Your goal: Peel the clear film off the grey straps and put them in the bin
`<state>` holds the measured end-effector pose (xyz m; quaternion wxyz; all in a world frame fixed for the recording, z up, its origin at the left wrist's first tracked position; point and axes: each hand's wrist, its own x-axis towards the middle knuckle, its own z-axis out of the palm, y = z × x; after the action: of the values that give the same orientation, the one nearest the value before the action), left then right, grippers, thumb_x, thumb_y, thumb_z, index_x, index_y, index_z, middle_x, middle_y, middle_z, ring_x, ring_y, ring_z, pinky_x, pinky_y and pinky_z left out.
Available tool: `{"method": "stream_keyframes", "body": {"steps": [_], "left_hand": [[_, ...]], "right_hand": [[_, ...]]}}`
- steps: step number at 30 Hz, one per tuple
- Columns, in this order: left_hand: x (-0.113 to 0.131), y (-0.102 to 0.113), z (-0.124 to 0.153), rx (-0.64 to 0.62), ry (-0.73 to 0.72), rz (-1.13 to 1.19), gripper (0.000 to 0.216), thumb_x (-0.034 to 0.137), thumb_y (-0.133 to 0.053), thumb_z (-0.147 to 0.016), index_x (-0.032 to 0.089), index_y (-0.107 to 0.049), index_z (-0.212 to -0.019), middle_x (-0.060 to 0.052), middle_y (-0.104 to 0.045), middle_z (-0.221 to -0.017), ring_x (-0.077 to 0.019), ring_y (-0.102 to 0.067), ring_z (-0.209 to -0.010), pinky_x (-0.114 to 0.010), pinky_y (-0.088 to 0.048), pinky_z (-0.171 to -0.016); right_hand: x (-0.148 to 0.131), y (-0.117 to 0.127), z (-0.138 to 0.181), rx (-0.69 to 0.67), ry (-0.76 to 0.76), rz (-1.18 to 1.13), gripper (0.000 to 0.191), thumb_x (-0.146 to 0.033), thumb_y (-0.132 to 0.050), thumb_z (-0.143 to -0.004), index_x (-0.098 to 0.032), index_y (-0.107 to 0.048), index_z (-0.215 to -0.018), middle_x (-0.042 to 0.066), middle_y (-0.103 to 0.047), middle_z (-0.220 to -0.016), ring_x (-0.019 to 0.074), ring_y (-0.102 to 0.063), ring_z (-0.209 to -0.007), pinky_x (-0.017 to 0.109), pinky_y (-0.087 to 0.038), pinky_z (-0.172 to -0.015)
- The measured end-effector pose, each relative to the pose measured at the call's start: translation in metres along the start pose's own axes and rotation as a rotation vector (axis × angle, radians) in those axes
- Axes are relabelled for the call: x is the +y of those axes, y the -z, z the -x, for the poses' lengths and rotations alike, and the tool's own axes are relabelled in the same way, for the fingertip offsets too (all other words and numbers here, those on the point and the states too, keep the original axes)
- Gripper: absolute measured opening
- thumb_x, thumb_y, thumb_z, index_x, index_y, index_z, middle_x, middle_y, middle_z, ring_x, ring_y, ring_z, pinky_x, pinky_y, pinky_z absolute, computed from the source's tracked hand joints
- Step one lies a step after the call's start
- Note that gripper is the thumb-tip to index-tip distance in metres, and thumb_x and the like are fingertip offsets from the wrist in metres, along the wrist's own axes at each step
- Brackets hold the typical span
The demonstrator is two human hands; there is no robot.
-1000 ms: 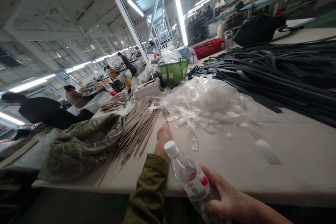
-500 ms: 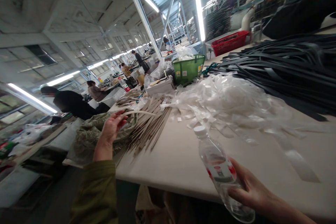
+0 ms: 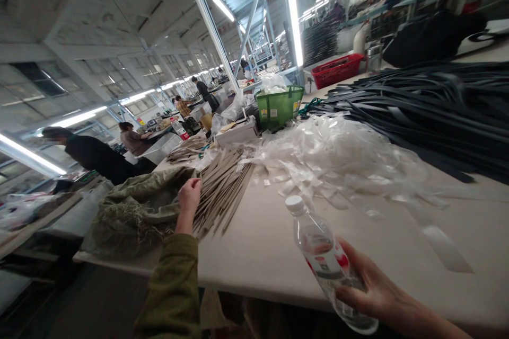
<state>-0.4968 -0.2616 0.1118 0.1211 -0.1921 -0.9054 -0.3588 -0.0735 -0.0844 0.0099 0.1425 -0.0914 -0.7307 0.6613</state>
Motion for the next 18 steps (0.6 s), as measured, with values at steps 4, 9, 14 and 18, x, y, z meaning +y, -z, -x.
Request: {"method": "stream_keyframes", "body": {"steps": [4,9,14,18], "left_hand": [[0.044,-0.099,0.017,-0.266,-0.086,-0.111,0.02,0.031,-0.059,-0.089,0.017,-0.071,-0.097,-0.007,-0.075,-0.098,-0.0206,-0.068,-0.094,-0.036,-0.05,-0.089],[0.101,-0.203,0.032,-0.494,-0.069,-0.234,0.029,0.044,-0.064,-0.089,0.016,-0.068,-0.096,-0.007,-0.071,-0.104,-0.0207,-0.066,-0.097,-0.044,-0.052,-0.091],[0.125,-0.231,0.021,-0.519,0.039,-0.244,0.033,0.038,-0.063,-0.091,0.014,-0.063,-0.114,-0.011,-0.064,-0.121,-0.0251,-0.062,-0.109,-0.048,-0.052,-0.094],[0.124,-0.216,0.022,-0.594,0.089,-0.112,0.03,0.036,-0.062,-0.092,0.015,-0.063,-0.113,-0.009,-0.066,-0.114,-0.0216,-0.065,-0.098,-0.042,-0.056,-0.085]], "right_hand": [[0.001,-0.004,-0.001,-0.002,0.004,-0.044,0.064,-0.032,-0.067,-0.074,-0.019,-0.051,-0.135,0.012,-0.065,-0.123,0.0342,-0.061,-0.111,0.044,-0.049,-0.096],[0.01,0.0,0.003,0.013,-0.026,-0.087,0.069,-0.035,-0.069,-0.075,-0.02,-0.048,-0.139,0.013,-0.065,-0.125,0.0344,-0.063,-0.11,0.045,-0.048,-0.098],[0.028,0.013,0.003,0.063,-0.009,-0.105,0.075,-0.051,-0.068,-0.077,-0.02,-0.046,-0.141,0.015,-0.062,-0.131,0.0365,-0.059,-0.119,0.046,-0.048,-0.1],[0.031,0.017,0.0,0.097,0.008,-0.146,0.078,-0.06,-0.067,-0.078,-0.021,-0.045,-0.142,0.016,-0.066,-0.125,0.0373,-0.061,-0.116,0.048,-0.05,-0.098]]}}
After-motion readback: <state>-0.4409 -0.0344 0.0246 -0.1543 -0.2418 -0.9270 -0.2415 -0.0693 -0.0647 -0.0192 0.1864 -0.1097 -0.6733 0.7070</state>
